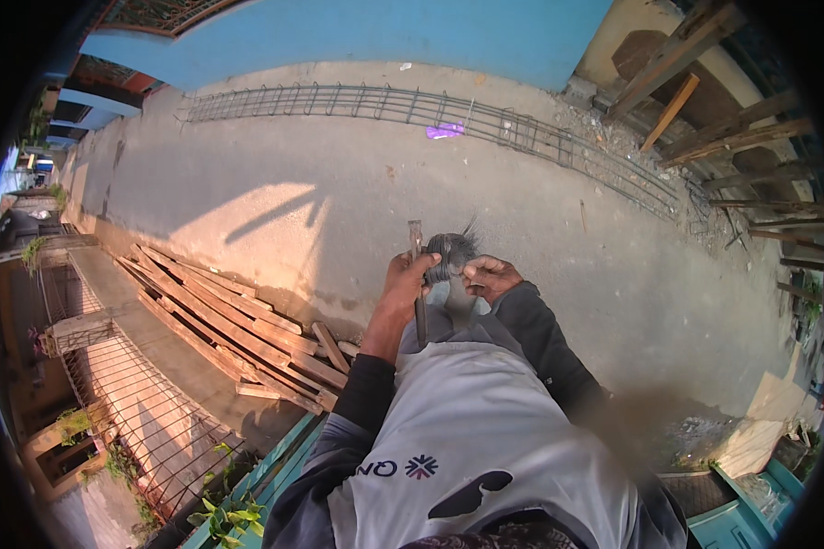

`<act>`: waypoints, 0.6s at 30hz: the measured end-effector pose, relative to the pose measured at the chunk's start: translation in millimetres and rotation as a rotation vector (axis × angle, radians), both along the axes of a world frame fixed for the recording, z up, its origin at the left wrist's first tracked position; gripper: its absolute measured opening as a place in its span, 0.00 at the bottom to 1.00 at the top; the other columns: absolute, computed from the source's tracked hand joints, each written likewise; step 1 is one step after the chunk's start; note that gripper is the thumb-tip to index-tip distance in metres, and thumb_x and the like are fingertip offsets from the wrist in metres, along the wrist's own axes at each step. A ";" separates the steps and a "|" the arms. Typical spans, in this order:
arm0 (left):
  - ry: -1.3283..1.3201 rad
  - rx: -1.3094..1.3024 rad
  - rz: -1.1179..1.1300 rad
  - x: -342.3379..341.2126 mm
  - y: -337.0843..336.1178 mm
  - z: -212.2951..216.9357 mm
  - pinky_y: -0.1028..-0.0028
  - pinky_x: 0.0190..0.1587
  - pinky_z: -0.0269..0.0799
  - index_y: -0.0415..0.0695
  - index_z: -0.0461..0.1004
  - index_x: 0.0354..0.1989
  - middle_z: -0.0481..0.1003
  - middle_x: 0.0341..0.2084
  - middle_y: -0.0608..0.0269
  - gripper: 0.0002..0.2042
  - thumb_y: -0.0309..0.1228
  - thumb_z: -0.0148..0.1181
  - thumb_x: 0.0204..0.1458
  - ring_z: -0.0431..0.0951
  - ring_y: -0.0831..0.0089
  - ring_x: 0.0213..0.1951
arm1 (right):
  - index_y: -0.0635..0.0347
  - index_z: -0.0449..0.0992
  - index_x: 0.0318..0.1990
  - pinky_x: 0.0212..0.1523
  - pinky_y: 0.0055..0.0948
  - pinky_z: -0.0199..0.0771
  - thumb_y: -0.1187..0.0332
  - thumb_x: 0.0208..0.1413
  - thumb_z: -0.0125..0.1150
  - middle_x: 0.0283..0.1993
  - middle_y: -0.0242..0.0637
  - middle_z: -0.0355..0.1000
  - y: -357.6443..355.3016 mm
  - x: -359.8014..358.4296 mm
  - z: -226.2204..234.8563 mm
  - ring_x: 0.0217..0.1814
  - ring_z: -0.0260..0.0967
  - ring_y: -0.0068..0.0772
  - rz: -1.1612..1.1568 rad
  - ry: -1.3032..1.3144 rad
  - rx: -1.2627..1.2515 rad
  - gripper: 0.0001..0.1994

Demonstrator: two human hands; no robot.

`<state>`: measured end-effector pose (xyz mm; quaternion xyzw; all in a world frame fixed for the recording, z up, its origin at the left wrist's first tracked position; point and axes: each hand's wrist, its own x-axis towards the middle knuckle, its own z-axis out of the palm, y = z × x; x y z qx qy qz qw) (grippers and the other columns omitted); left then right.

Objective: The person uses pliers to bend and secure wire ties on a rebar cage laid on a concrete floor. They move along the cage, repeatedly twisting wire ties at intersections to fasten the structure.

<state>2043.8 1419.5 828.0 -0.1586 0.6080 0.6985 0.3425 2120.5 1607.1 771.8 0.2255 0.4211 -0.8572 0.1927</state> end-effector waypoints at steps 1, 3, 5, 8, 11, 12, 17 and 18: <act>0.000 0.000 0.007 1.1 3.3 -1.2 0.82 0.19 0.56 0.43 0.72 0.33 0.69 0.20 0.74 0.11 0.36 0.63 0.48 0.65 0.86 0.19 | 0.64 0.77 0.42 0.37 0.25 0.70 0.66 0.55 0.65 0.34 0.31 0.72 3.1 1.2 3.0 0.37 0.69 0.25 0.001 -0.003 -0.009 0.12; -0.018 0.017 0.032 3.0 9.1 -3.2 0.82 0.19 0.56 0.43 0.72 0.33 0.69 0.20 0.74 0.11 0.36 0.63 0.48 0.64 0.86 0.19 | 0.64 0.77 0.43 0.38 0.25 0.70 0.66 0.56 0.64 0.35 0.31 0.72 12.7 1.2 2.1 0.37 0.69 0.25 0.045 0.026 -0.016 0.12; -0.028 0.021 0.045 5.2 13.7 -3.9 0.82 0.18 0.56 0.43 0.72 0.33 0.69 0.20 0.73 0.11 0.36 0.63 0.48 0.64 0.86 0.18 | 0.63 0.76 0.44 0.39 0.24 0.69 0.65 0.57 0.63 0.36 0.31 0.72 18.7 2.9 1.8 0.38 0.69 0.24 0.066 0.038 -0.025 0.13; -0.025 0.005 0.048 8.5 18.6 -4.9 0.82 0.18 0.57 0.43 0.72 0.33 0.70 0.20 0.73 0.11 0.36 0.64 0.47 0.64 0.86 0.18 | 0.63 0.76 0.45 0.40 0.24 0.69 0.64 0.58 0.62 0.39 0.31 0.73 22.2 4.9 -0.4 0.39 0.68 0.23 0.094 0.040 -0.018 0.13; -0.026 -0.009 0.057 10.8 23.9 -6.4 0.82 0.18 0.56 0.42 0.73 0.33 0.70 0.20 0.73 0.12 0.36 0.64 0.47 0.64 0.86 0.18 | 0.62 0.76 0.45 0.42 0.22 0.68 0.64 0.59 0.61 0.40 0.30 0.73 27.1 3.3 -11.6 0.40 0.67 0.21 0.145 0.072 0.010 0.12; -0.035 -0.008 0.066 12.0 26.1 -4.9 0.82 0.18 0.56 0.42 0.73 0.33 0.70 0.20 0.73 0.12 0.36 0.64 0.47 0.64 0.86 0.18 | 0.62 0.76 0.45 0.42 0.22 0.67 0.64 0.59 0.60 0.41 0.30 0.73 28.7 3.1 -14.8 0.40 0.67 0.21 0.150 0.090 -0.001 0.12; -0.038 -0.018 0.043 12.2 26.3 -7.1 0.81 0.20 0.58 0.40 0.73 0.35 0.70 0.21 0.72 0.13 0.34 0.66 0.46 0.65 0.86 0.19 | 0.60 0.76 0.43 0.43 0.21 0.66 0.65 0.59 0.60 0.40 0.28 0.73 27.4 -1.0 -7.7 0.41 0.66 0.19 0.136 0.101 -0.053 0.10; -0.020 -0.054 0.012 12.7 27.9 -4.9 0.81 0.20 0.59 0.40 0.73 0.35 0.71 0.22 0.72 0.13 0.33 0.66 0.45 0.65 0.85 0.20 | 0.60 0.76 0.42 0.43 0.21 0.65 0.65 0.58 0.60 0.39 0.28 0.73 27.6 -2.6 -4.6 0.41 0.65 0.19 0.133 0.094 -0.064 0.10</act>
